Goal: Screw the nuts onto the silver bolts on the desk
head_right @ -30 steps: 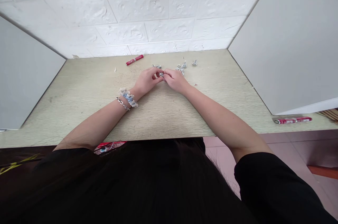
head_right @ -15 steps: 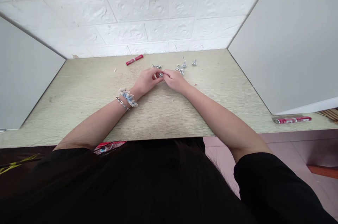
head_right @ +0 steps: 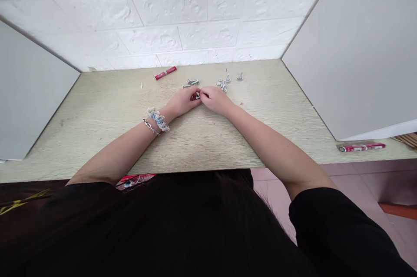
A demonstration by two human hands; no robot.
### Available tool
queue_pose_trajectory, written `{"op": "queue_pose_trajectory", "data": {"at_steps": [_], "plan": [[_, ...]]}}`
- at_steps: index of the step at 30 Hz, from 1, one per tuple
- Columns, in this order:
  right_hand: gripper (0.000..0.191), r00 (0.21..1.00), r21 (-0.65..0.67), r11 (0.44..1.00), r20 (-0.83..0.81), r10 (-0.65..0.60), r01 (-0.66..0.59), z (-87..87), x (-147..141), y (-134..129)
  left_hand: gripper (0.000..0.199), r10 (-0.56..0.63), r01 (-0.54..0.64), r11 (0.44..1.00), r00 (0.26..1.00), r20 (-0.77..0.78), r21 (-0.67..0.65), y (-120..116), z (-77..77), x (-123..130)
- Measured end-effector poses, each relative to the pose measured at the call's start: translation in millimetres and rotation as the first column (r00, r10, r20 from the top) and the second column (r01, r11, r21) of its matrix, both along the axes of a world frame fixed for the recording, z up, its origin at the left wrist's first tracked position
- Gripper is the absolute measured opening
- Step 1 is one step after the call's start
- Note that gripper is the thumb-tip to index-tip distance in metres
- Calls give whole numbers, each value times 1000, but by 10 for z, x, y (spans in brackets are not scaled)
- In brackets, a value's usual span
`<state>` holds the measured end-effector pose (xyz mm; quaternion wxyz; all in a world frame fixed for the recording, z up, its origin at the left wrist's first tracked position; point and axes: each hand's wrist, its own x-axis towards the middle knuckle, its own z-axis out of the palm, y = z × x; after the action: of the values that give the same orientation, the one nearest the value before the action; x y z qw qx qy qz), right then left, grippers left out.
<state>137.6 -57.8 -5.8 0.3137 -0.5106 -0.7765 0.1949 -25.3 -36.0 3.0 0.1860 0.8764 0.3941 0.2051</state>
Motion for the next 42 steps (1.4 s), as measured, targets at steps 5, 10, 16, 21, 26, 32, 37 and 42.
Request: {"op": "queue_pose_trajectory", "data": {"at_steps": [5,10,16,21,26,32,37,42], "plan": [[18,1000,-13,1000,-20,-6,5,13,-4,-8,18,-4,3,1000,1000,17,24,18,-20,-2],[21,994,-38,998,-98,-54,51,-12,1,4,21,7,-12,998,998,69,64,30,-32,2],[23,972,-125,989,-212,-104,79,-14,-6,20,23,33,-41,997,992,126,59,28,-34,9],[24,954,-168,983,-278,-114,69,43,-26,-15,24,35,-44,997,990,136,61,9,-17,14],[19,925,-230,970,-346,-158,79,33,-29,-4,22,41,-54,995,986,159,79,6,-25,14],[19,917,-220,971,-362,-165,88,-33,-6,29,22,60,-71,995,989,136,77,16,-38,13],[28,930,-149,984,-337,-146,101,-12,-9,-9,19,42,-53,995,992,119,88,3,-26,14],[31,961,-68,990,-242,-134,121,10,-13,-28,18,27,-38,995,993,116,92,-2,-26,11]]}}
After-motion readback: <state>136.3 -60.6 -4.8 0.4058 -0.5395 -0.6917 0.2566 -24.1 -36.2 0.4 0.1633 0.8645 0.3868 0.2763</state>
